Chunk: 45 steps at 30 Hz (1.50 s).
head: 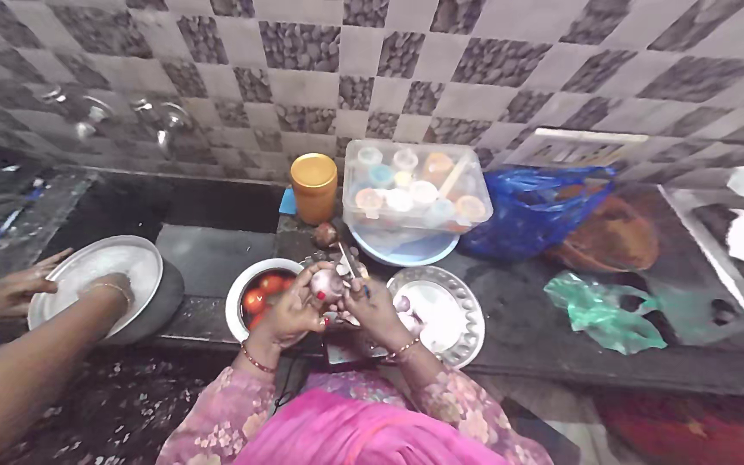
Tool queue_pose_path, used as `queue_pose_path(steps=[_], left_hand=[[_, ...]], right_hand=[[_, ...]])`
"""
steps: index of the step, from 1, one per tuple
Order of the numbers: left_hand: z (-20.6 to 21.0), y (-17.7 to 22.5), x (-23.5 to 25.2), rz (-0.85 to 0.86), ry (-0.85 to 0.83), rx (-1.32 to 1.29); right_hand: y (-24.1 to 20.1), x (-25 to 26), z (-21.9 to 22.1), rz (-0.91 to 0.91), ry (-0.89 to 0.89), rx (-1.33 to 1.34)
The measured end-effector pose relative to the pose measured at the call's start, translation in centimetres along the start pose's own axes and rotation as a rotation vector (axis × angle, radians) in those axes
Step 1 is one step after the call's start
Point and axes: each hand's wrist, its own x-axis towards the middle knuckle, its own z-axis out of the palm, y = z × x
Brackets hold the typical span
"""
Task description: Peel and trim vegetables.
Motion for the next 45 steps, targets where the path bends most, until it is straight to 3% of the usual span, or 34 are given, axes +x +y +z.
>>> queue_pose_path(steps=[3, 6, 8, 13, 17, 23, 27, 30, 34, 38, 45], left_hand=[[-0.1, 1.2, -0.9, -0.081, 0.168, 0.18], [-0.7, 2.9, -2.3, -0.181, 0.317, 0.46], [-1.2, 4.2, -3.0, -0.236, 0.322, 0.641], [-2.4, 5.9, -3.2, -0.199, 0.176, 0.954], [-2.2, 6.5, -1.7, -0.22, 0.031, 1.133], [2.5, 5.9, 4.5, -0.358, -0.293, 1.39], [5.8, 1.2, 10.5, -0.389, -0.565, 1.467], [7.6, -3.0, 14.0, -0.5, -0.68, 1.607], [9.4, -6.8, 16.8, -0.654, -0.771, 1.736], [10.0, -9.3, 18.1, -0.654, -0.919, 1.755], [11.3, -7.3, 16.9, -0.676, -0.915, 1.822]], right_hand=[[1.1, 1.6, -2.8, -0.001, 0.082, -0.329], [1.1, 2.8, -4.9, 0.191, -0.072, -0.831], [1.1, 3.6, -4.7, 0.325, -0.21, -1.03], [4.3, 4.9, -2.9, 0.248, -0.246, -1.155], [3.6, 4.5, -3.0, 0.285, -0.117, -1.068], [0.1, -2.7, -9.5, 0.196, 0.398, -0.655], [0.3, -9.5, -13.0, 0.086, 0.733, -0.532], [0.8, -13.7, -13.9, 0.022, 0.902, -0.511], [1.3, -18.1, -14.1, 0.092, 1.01, -0.509], [2.2, -20.9, -13.9, 0.128, 1.062, -0.459], [2.9, -21.9, -14.2, 0.185, 0.99, -0.477]])
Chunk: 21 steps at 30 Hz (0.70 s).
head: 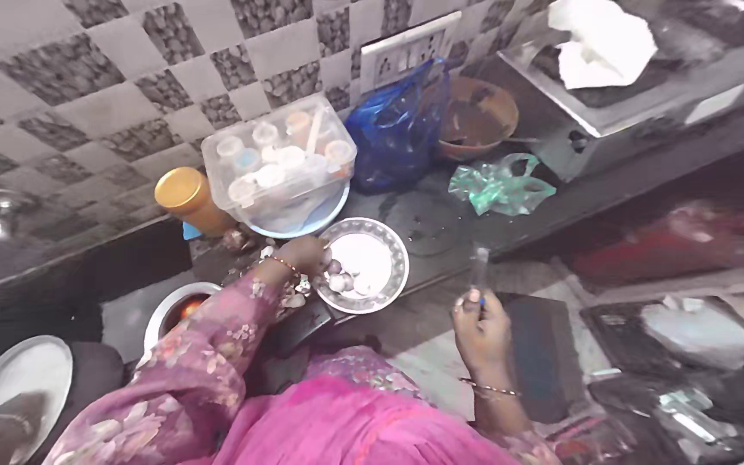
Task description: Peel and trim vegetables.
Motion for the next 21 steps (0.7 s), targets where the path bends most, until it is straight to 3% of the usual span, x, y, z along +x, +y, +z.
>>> queue_pose_path(steps=[4, 7, 9, 11, 13, 14, 17, 21], left_hand=[[-0.3, -1.8, -8.1, -0.005, 0.236, -0.126], [1.3, -5.8, -16.4, -0.053, 0.544, -0.208], [4.0, -8.2, -22.0, -0.169, 0.74, -0.259], [7.4, -9.5, -26.0, -0.375, 0.834, -0.309], [10.5, -9.6, -27.6, -0.591, 0.746, -0.447], [11.9, -9.7, -27.4, -0.604, 0.684, -0.503], [14.4, -9.9, -24.4, -0.416, 0.466, -0.547], [15.0, -10.4, -20.2, -0.323, 0.365, -0.539]], right_hand=[[-0.6, 1.1, 0.9, -0.136, -0.011, 0.029], [-1.5, 2.1, 1.8, -0.225, -0.043, 0.094], [-2.3, 2.6, 2.6, -0.277, -0.059, 0.116], [-2.9, 2.9, 3.8, -0.304, -0.089, 0.145], [-3.6, 2.9, 5.0, -0.308, -0.13, 0.153], [-4.1, 2.8, 5.6, -0.317, -0.142, 0.155], [-5.5, 2.4, 7.3, -0.361, -0.179, 0.179], [-6.9, 2.0, 8.6, -0.439, -0.228, 0.232]])
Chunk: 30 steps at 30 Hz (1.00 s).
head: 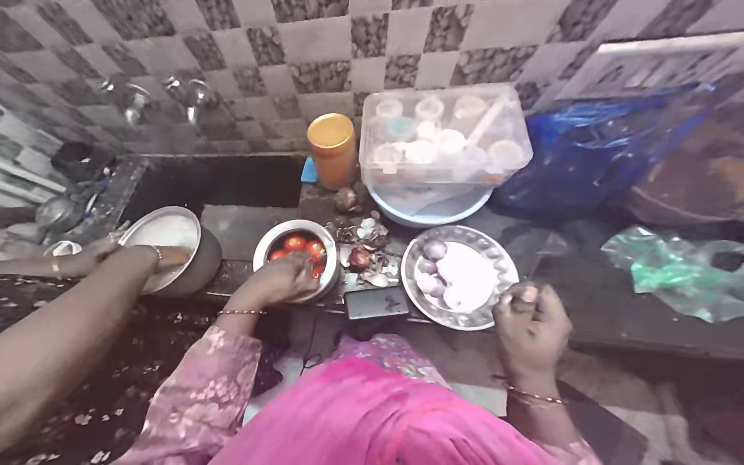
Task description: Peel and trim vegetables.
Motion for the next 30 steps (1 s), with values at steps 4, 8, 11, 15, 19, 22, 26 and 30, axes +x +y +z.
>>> queue_pose_path(steps=[4, 8, 11, 15, 19, 22, 26, 30], left_hand=[[0.1, 0.1, 1.6, -0.083, -0.084, 0.058], [0.8, -0.2, 2.5, -0.141, -0.197, 0.051], [0.2, -0.1, 2.4, -0.116, -0.236, 0.075], [-1.3, 0.9, 1.8, -0.109, -0.266, 0.135], [-2.0, 1.1, 1.4, -0.09, -0.232, 0.149], [-1.8, 0.7, 1.5, -0.072, -0.205, 0.135], [-1.6, 0.5, 1.2, -0.092, -0.192, 0.097], [-1.1, -0.1, 1.2, -0.102, -0.115, 0.072]], right_hand=[[-0.2, -0.1, 0.4, -0.02, 0.001, 0.009], [-0.2, -0.8, 0.0, 0.015, 0.031, -0.03], [-0.1, -1.5, -0.7, 0.044, 0.062, -0.077], [-0.2, -2.2, -2.0, 0.145, 0.049, -0.179], [-0.5, -2.3, -3.0, 0.409, -0.163, -0.348], [-0.2, -2.5, -3.0, 0.447, -0.192, -0.381], [0.9, -2.5, -2.3, 0.464, -0.167, -0.427], [3.9, -1.5, 0.3, 0.561, -0.308, -0.458]])
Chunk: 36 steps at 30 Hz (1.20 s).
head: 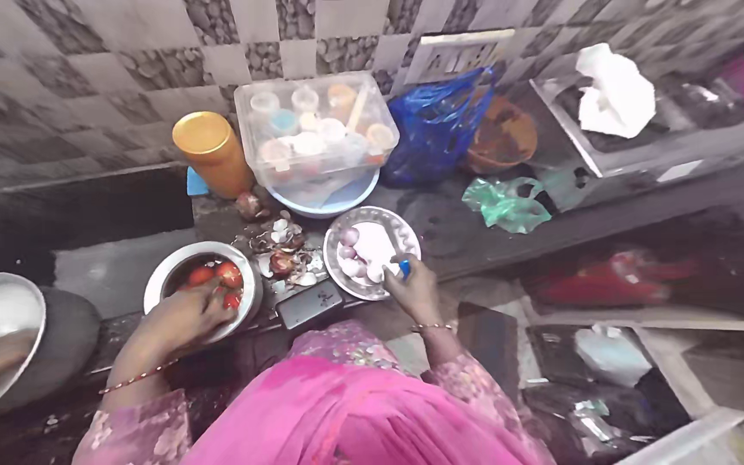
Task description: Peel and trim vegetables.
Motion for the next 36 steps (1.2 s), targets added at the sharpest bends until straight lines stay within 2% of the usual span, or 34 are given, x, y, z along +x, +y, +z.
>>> queue_pose_path(steps=[2, 5, 9, 15, 23, 31, 36], left_hand=[[0.5, -0.5, 0.0, 0.015, 0.094, -0.028], [1.5, -0.8, -0.4, 0.068, 0.212, -0.089], [2.8, -0.6, -0.6, 0.122, 0.258, -0.109], [3.6, -1.2, -0.7, 0.156, 0.289, -0.112], [3.9, -2.1, -0.9, 0.191, 0.385, -0.145], [3.4, -1.8, -1.0, 0.33, 0.573, -0.211], [2.7, 0.7, -1.6, 0.441, 0.746, -0.233]], right_hand=[[-0.4, 1.7, 1.4, 0.04, -0.128, -0.055], [-0.9, 3.6, 3.0, 0.067, -0.219, -0.122], [-1.4, 5.0, 3.6, 0.14, -0.304, -0.2], [-0.8, 5.9, 3.7, 0.12, -0.294, -0.172], [-0.6, 4.5, 2.3, 0.175, -0.209, 0.163], [-0.6, 3.3, 3.4, 0.368, -0.205, 0.321], [0.1, 3.7, 2.7, 0.351, -0.243, 0.375]])
